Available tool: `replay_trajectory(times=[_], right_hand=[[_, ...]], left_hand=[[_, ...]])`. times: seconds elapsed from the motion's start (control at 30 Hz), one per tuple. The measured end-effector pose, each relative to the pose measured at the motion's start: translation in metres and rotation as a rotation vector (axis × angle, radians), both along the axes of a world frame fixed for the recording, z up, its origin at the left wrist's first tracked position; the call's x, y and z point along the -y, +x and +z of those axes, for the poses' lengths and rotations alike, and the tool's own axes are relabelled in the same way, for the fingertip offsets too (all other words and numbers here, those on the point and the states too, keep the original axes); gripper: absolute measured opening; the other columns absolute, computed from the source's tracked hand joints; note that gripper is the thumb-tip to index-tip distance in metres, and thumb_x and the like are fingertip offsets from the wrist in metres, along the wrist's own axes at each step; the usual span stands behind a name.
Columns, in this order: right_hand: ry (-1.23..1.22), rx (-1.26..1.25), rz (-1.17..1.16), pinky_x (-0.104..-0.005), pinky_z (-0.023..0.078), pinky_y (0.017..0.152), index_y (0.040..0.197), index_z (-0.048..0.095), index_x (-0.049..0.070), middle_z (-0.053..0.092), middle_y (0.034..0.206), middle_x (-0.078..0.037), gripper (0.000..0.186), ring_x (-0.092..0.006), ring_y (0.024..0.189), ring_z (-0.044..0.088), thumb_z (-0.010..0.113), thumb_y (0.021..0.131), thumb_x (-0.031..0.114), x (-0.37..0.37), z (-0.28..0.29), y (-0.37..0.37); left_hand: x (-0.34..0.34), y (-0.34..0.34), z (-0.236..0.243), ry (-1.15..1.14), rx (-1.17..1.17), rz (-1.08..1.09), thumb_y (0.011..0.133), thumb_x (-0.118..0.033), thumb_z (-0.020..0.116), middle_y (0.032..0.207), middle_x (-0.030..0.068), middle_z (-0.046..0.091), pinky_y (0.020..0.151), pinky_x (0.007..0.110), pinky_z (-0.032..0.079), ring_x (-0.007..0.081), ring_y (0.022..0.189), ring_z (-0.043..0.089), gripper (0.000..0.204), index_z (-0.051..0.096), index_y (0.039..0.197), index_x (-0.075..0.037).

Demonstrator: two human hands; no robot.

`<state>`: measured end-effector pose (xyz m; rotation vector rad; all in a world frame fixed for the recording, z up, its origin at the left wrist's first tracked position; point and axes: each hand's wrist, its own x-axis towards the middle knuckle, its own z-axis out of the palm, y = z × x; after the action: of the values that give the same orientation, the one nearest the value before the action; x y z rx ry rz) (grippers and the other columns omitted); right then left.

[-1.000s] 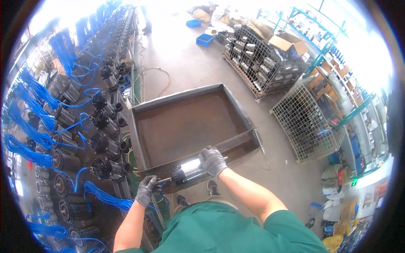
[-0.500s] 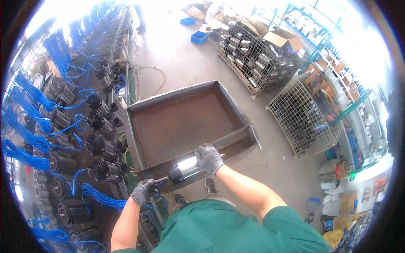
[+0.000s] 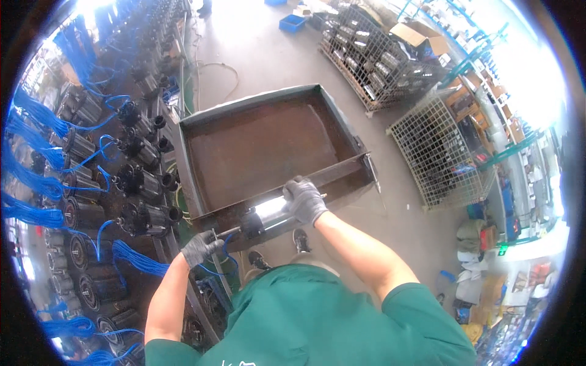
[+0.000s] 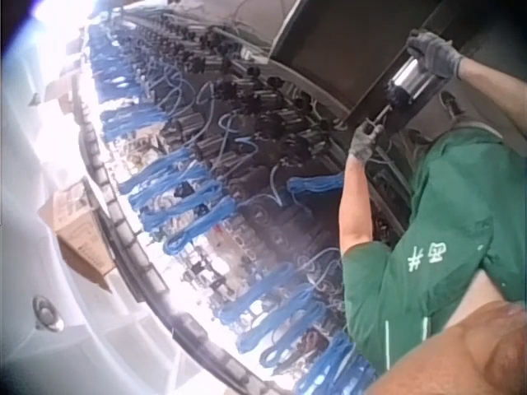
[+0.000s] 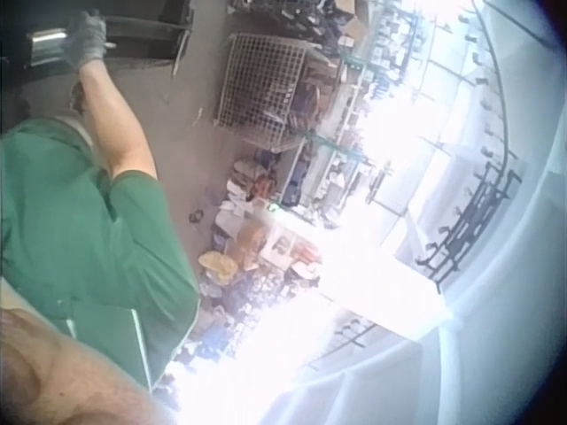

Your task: Checking the functionality or seals of industrial water pumps in a testing tank.

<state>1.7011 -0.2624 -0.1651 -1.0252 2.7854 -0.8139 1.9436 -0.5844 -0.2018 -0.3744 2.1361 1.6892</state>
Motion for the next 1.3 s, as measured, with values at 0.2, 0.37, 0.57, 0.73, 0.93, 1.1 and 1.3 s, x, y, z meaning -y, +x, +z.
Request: replay_trajectory(times=[0.2,0.37,0.57,0.73,0.93,1.1,1.3], right_hand=[[-0.07,-0.063,-0.014,-0.0519,0.053,0.087,0.087,0.07,0.006,0.067,0.088,-0.02,0.013,-0.0408,0.092,0.065,0.066,0.093,0.018,0.003,0.008,0.002],[0.007,-0.02,0.003,-0.0525,0.053,0.088,0.092,0.073,0.005,0.067,0.094,-0.021,0.012,-0.0421,0.093,0.065,0.069,0.094,0.016,0.002,0.011,0.0],[-0.065,0.027,0.038,-0.0486,0.053,0.092,0.096,0.073,0.005,0.07,0.098,-0.021,0.015,-0.0411,0.099,0.066,0.069,0.093,0.02,-0.004,0.015,0.001],[-0.508,0.154,-0.116,-0.0484,0.055,0.086,0.106,0.072,0.004,0.07,0.099,-0.022,0.02,-0.0398,0.092,0.067,0.07,0.096,0.022,-0.091,-0.015,-0.051],[0.249,-0.068,-0.854,-0.0501,0.056,0.089,0.114,0.066,0.002,0.07,0.097,-0.024,0.043,-0.0408,0.096,0.069,0.066,0.096,0.041,-0.277,-0.11,-0.132],[-0.386,1.109,-0.658,-0.034,0.05,0.052,0.108,0.061,0.012,0.06,0.072,-0.004,0.029,-0.0176,0.057,0.058,0.059,0.105,0.041,-0.275,-0.084,-0.136],[-0.87,1.078,-0.101,-0.0305,0.059,0.068,0.116,0.06,0.012,0.065,0.09,-0.001,0.016,-0.0118,0.073,0.064,0.069,0.107,0.021,-0.163,0.008,-0.028]], left_hand=[[-0.032,0.018,-0.036,-0.537,-0.247,0.186,0.093,-0.028,0.081,0.088,0.0169,0.067,0.075,0.043,0.053,0.0299,0.081,0.065,0.029,0.064,0.1,-0.005],[-0.037,0.022,-0.062,-0.954,-0.426,0.19,0.093,-0.034,0.078,0.087,0.0203,0.064,0.077,0.054,0.048,0.0441,0.087,0.062,0.029,0.065,0.097,-0.009],[-0.045,0.027,-0.065,-0.689,-0.297,0.386,0.094,-0.023,0.082,0.09,0.0089,0.064,0.083,0.039,0.052,0.0236,0.093,0.063,0.028,0.063,0.11,-0.009],[-0.066,0.039,-0.048,-0.214,-0.316,0.711,0.092,-0.006,0.083,0.129,0.0055,0.062,0.103,0.033,0.052,0.0176,0.116,0.062,0.068,0.049,0.151,-0.012],[-0.109,0.053,-0.02,-0.472,-0.291,0.873,0.1,-0.009,0.074,0.135,0.0084,0.061,0.104,0.034,0.051,0.0181,0.119,0.06,0.061,0.047,0.155,-0.006],[-0.155,0.032,0.022,-0.409,-0.382,0.852,0.103,-0.014,0.07,0.13,0.0067,0.065,0.103,0.033,0.051,0.0162,0.114,0.062,0.05,0.053,0.149,-0.006],[-0.198,-0.028,0.09,0.038,-0.45,0.722,0.105,-0.016,0.07,0.117,0.0061,0.068,0.102,0.032,0.051,0.0138,0.107,0.063,0.051,0.05,0.152,-0.009]])
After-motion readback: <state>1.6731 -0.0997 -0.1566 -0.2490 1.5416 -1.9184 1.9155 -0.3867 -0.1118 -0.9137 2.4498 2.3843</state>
